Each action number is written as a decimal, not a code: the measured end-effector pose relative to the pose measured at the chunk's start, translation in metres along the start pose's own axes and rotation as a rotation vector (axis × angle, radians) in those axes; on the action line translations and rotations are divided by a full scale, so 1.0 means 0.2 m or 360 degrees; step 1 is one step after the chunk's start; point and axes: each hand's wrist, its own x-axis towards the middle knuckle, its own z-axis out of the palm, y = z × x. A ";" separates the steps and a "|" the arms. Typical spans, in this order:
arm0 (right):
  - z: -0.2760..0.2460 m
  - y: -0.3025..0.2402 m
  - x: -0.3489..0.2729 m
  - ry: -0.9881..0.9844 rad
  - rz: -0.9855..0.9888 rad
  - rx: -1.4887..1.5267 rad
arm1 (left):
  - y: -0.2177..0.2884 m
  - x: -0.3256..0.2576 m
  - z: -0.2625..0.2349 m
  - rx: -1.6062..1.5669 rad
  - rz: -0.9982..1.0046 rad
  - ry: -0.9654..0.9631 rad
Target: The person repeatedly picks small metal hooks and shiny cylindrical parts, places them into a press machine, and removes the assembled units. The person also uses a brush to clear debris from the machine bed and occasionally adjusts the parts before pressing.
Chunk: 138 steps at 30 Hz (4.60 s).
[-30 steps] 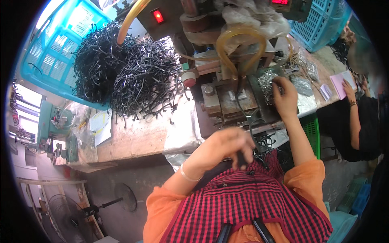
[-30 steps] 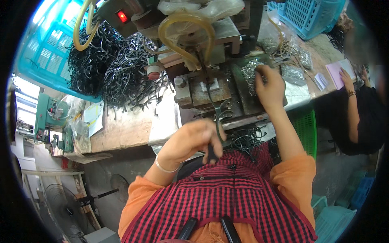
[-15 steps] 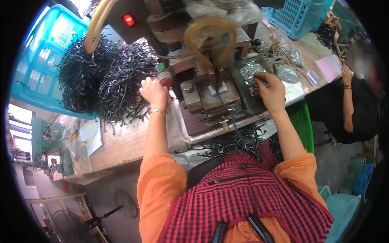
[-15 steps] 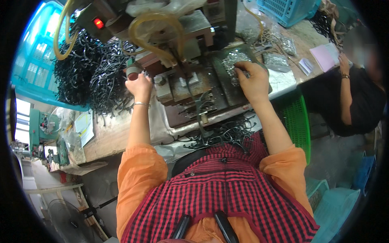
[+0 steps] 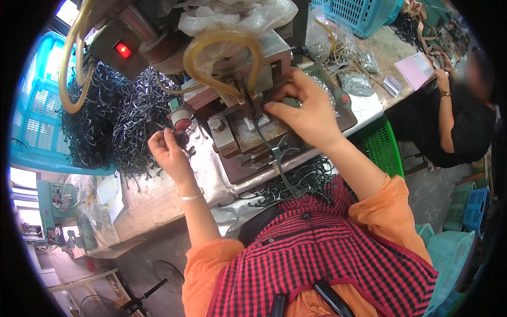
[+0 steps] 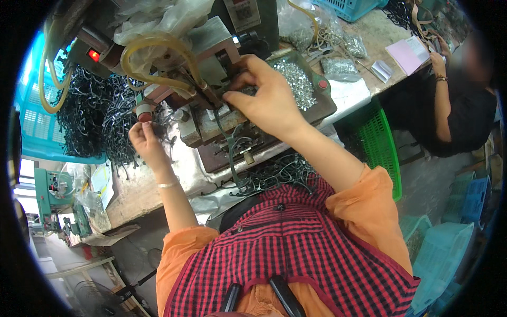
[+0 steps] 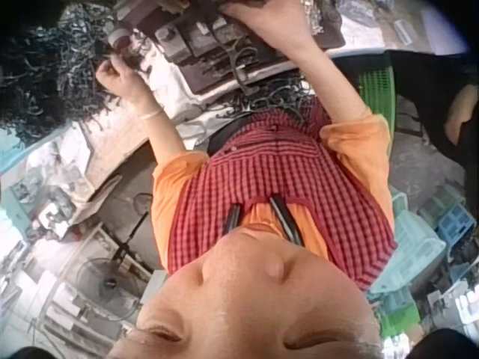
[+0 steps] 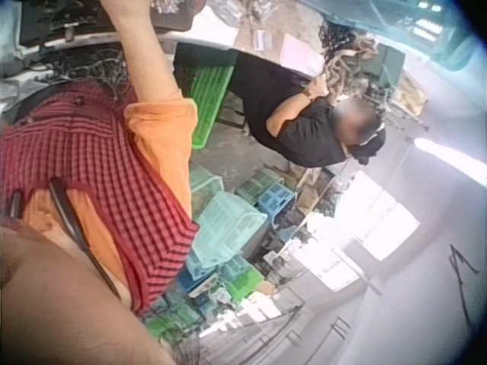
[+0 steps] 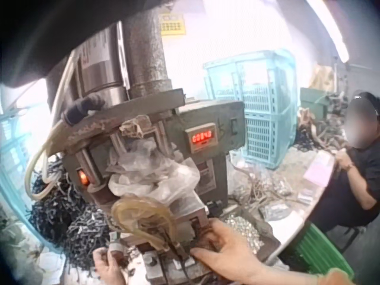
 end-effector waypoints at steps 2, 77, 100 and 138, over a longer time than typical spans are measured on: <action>0.06 0.04 0.00 0.0045 0.0043 0.0214 | 0.31 -0.09 0.05 -0.0395 0.0099 -0.0068; 0.13 -0.07 -0.03 -0.0009 0.0265 0.0614 | 0.93 -0.11 0.24 -0.0026 0.0878 -0.0229; -0.34 0.40 -0.14 0.0625 0.0157 -0.0911 | 0.89 -0.50 0.40 -0.1309 -0.2036 -0.1381; -0.04 -0.01 0.00 0.0024 0.0032 -0.0036 | -0.04 -0.05 -0.22 0.0035 -0.0121 -0.0366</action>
